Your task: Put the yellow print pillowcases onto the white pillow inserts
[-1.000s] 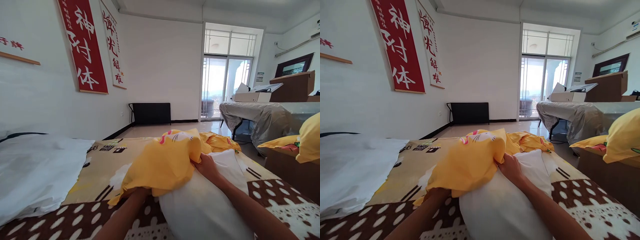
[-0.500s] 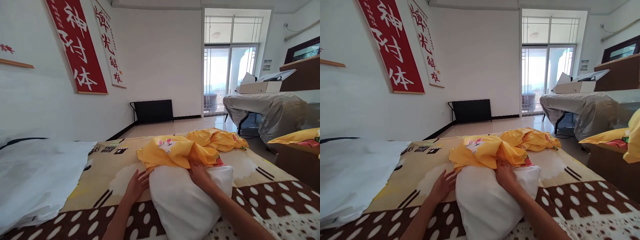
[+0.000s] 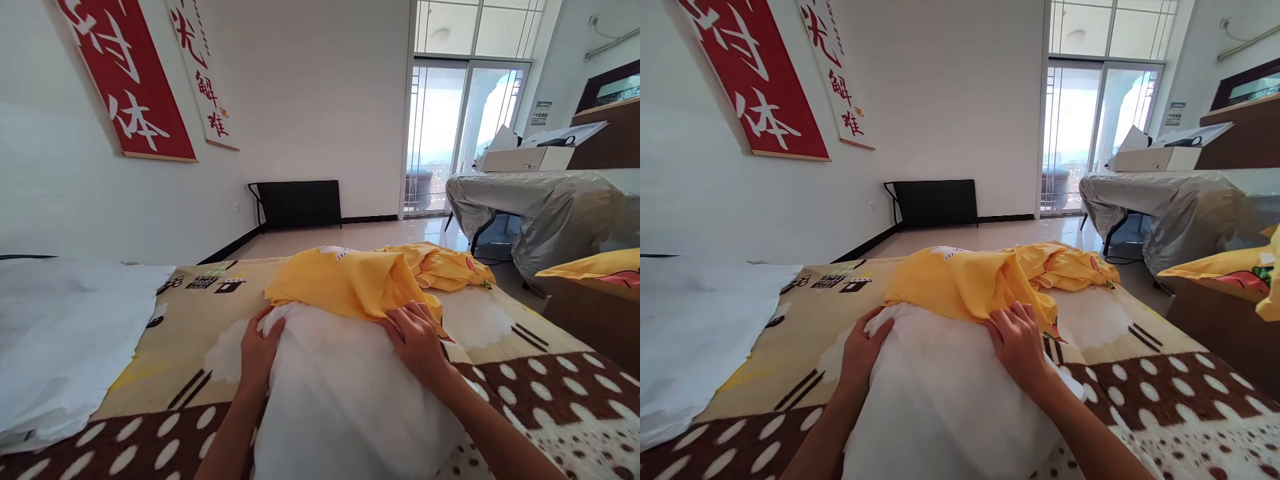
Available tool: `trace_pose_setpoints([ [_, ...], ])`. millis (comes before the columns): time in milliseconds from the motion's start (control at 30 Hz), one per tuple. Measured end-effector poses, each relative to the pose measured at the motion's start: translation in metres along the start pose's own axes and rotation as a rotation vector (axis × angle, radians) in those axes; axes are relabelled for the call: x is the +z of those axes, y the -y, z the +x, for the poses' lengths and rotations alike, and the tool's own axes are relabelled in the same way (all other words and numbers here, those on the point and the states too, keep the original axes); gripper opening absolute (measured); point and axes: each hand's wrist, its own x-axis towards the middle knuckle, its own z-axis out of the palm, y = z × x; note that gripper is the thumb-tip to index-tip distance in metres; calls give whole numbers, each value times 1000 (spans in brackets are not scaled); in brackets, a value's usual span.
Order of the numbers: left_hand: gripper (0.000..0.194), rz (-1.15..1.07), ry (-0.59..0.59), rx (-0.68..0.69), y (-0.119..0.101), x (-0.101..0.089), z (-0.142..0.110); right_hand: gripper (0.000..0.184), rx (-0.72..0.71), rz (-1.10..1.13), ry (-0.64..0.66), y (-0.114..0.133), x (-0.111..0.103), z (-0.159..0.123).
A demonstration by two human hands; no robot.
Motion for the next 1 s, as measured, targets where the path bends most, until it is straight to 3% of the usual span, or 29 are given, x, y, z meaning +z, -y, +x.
trace_pose_setpoints([
  [100, 59, 315, 5, 33, 6, -22, 11, 17, -96, 12, 20, 21, -4, -1],
  [167, 54, 513, 7, 150, 5, -25, 3, 17, -113, 80, 63, 32, -7, -3],
  [233, 44, 582, 38, 398, -1, -19, -15, 16, -96, 146, 116, 37, -9, -4],
  [300, 30, 635, 142, 746, -10, -6, -40, 12, -59, 159, 180, 33, -9, -5],
  [367, 23, 690, 202, 1037, -17, 8, -61, 28, -14, 155, 288, 23, -6, -6],
  [433, 21, 754, 179, 1208, -22, 17, -75, 45, 70, 175, 350, 10, 1, -7],
  [500, 20, 785, 146, 1270, -24, 21, -81, 41, 195, 220, 333, 0, 10, -9],
  [567, 21, 791, 129, 1279, -27, 22, -85, 24, 300, 259, 262, -6, 15, -10],
  [633, 21, 788, 123, 1298, -30, 23, -92, 12, 311, 278, 161, -4, 15, -10],
  [767, 29, 776, 107, 1362, -35, 31, -110, 10, 126, 281, -69, 19, -2, -7],
  [900, 26, 718, 104, 1408, -35, 38, -116, 14, -108, 370, 9, 52, -24, -8],
  [1000, 22, 612, 133, 1394, -36, 32, -113, 26, -242, 358, 58, 63, -29, -11],
])
